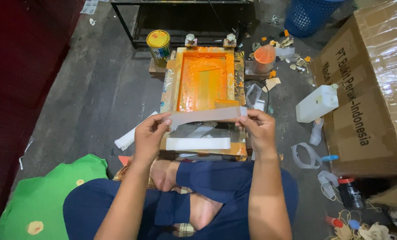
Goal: The person sits on the floor and uses a squeegee to spread orange ink across a screen printing frame. They repeatedly pull the ink across the mesh, lift the frame to inspect the result, and then reapply the ink to continue the process.
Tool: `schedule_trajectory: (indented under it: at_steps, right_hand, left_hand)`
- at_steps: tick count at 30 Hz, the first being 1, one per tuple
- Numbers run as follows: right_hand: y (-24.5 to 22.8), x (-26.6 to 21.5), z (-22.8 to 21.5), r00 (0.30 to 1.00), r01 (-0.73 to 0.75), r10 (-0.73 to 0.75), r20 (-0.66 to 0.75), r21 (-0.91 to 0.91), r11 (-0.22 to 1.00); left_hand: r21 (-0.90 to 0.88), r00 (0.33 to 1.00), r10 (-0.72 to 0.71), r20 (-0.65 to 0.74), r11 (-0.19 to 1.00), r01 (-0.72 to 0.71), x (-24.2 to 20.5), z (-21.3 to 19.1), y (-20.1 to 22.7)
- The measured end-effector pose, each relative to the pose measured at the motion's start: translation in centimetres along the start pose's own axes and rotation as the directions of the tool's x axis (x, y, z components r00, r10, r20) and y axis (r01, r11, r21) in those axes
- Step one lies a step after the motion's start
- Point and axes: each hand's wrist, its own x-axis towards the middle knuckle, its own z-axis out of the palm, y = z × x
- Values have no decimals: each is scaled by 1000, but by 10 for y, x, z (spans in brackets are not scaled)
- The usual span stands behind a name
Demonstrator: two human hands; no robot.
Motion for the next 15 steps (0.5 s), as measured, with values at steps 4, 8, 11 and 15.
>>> schedule_trajectory:
  at_steps: [4, 8, 11, 15]
  right_hand:
    - [7, 0, 1, 1000, 10, -10, -16, 6, 1000]
    - [8, -2, 7, 1000, 4, -4, -5, 72, 997]
    - [9, -6, 14, 1000, -14, 10, 24, 161, 987]
    - [-10, -17, 42, 992, -103, 75, 101, 316, 943]
  left_hand:
    - [-95, 1000, -30, -3, 995, 30, -1, 0, 6]
    - [-193, 994, -96, -50, 978, 84, 1, -2, -4]
    - [-221, 991, -113, -67, 970, 96, 0, -1, -5]
    - [-235, 988, -136, -73, 965, 116, -2, 2, 3]
